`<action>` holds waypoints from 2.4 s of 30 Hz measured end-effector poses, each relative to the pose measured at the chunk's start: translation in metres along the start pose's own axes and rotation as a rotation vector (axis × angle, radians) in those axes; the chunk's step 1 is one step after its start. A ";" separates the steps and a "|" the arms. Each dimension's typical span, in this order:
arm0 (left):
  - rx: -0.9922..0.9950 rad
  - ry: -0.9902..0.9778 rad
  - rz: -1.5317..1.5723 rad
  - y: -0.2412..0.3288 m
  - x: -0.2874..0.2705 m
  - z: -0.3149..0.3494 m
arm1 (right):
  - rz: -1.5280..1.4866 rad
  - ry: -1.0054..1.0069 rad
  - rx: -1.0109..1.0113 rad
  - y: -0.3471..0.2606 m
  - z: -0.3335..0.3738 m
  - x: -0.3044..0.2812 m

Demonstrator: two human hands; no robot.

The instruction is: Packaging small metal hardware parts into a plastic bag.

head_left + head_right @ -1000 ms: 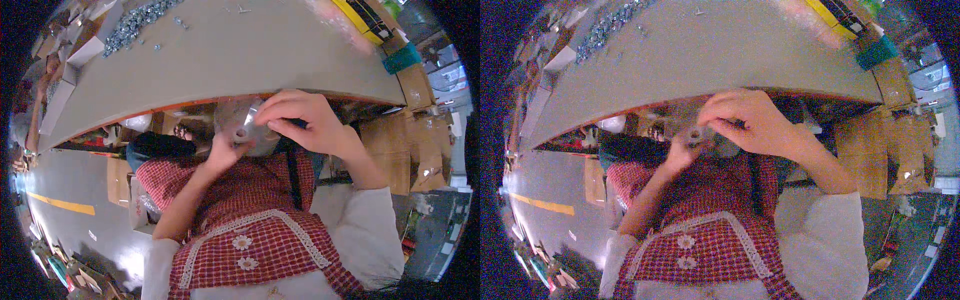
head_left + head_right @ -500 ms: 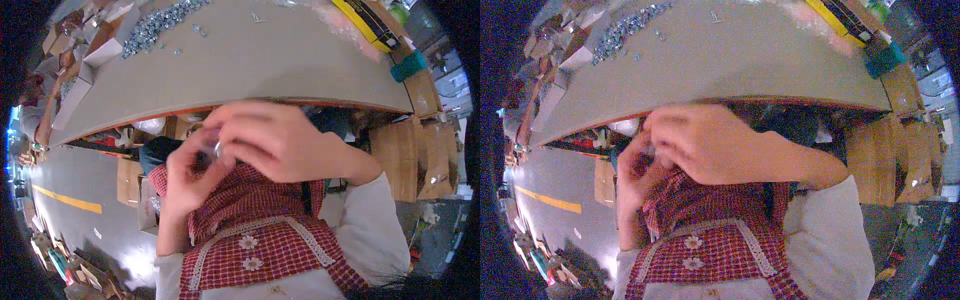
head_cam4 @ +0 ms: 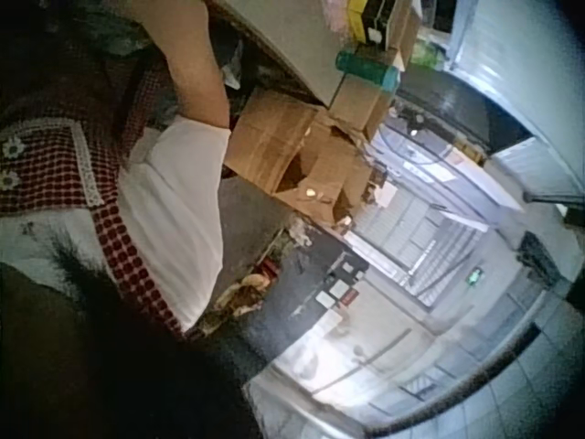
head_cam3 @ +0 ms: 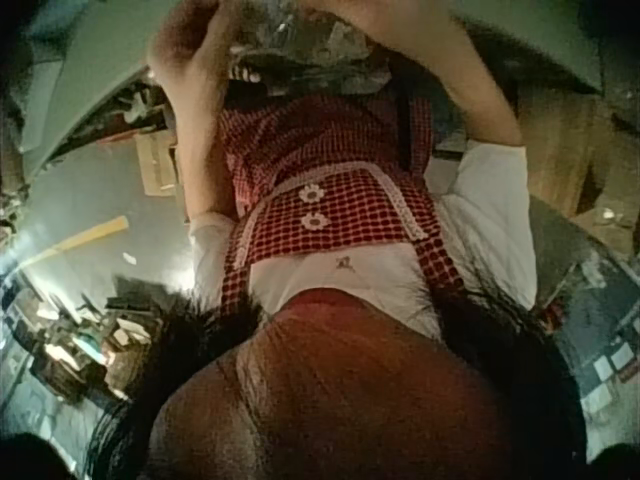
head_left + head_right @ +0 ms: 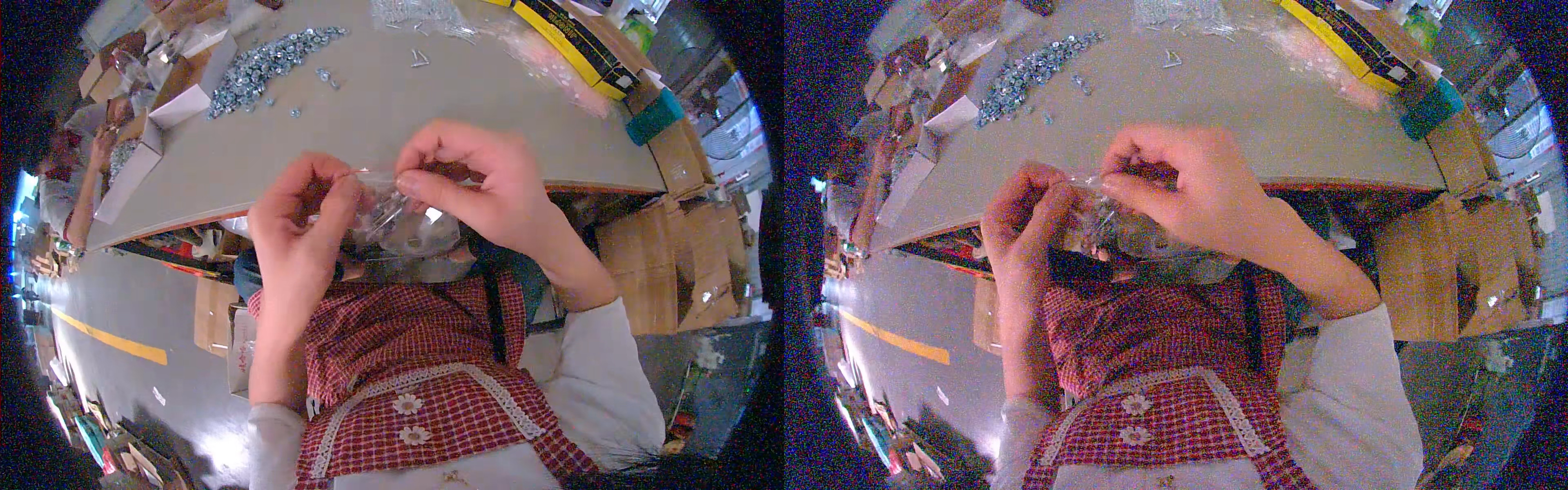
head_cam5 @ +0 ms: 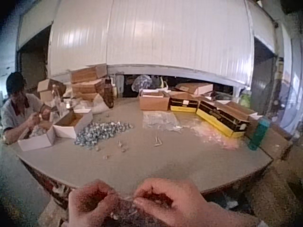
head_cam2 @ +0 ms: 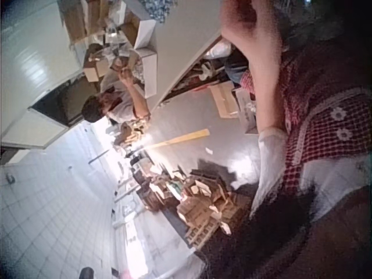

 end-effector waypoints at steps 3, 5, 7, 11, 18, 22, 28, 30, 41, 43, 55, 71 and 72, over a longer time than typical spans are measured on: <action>0.154 -0.052 0.002 -0.007 0.002 -0.007 | -0.060 0.013 -0.038 0.007 -0.004 0.005; 0.127 -0.062 0.006 -0.005 0.010 -0.010 | -0.053 0.000 -0.059 0.012 -0.006 0.004; 0.100 -0.069 0.002 -0.005 0.015 -0.012 | 0.047 -0.053 -0.136 0.016 -0.009 0.005; 0.037 -0.111 0.084 -0.007 0.019 -0.018 | 0.061 -0.103 -0.068 0.007 -0.013 -0.003; 0.008 -0.195 0.134 -0.017 0.028 -0.024 | -0.002 -0.087 0.056 0.011 0.002 -0.030; -0.122 -0.242 -0.019 -0.030 0.049 -0.027 | -0.264 -0.050 0.360 0.034 0.031 -0.058; -0.030 -0.157 -0.147 -0.079 0.025 -0.058 | -0.527 0.556 0.468 0.050 0.114 -0.148; -0.073 -0.172 -0.074 -0.091 0.019 -0.077 | -0.417 1.045 0.261 0.055 0.146 -0.196; 0.065 -0.159 -0.134 -0.099 0.036 -0.084 | 0.493 0.872 0.261 0.107 0.104 -0.257; 0.096 -0.149 -0.158 -0.093 0.038 -0.080 | 0.771 0.621 0.205 0.146 0.062 -0.254; 0.103 -0.034 -0.077 -0.083 0.036 -0.061 | 0.969 0.153 -0.048 0.167 -0.021 -0.141; -0.126 -0.330 0.164 -0.038 0.068 -0.005 | 0.012 0.278 0.078 0.051 0.059 -0.035; -0.125 -0.315 0.159 -0.033 0.062 -0.005 | -0.037 0.244 0.077 0.045 0.059 -0.031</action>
Point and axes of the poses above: each hand's wrist, its own z-axis away from the middle knuckle, its own x-axis out of the palm, y = z × x, the point moved 1 cm from there along -z, towards the middle knuckle, and after that the axes turned 12 degrees about y, right-handed, at the moved point
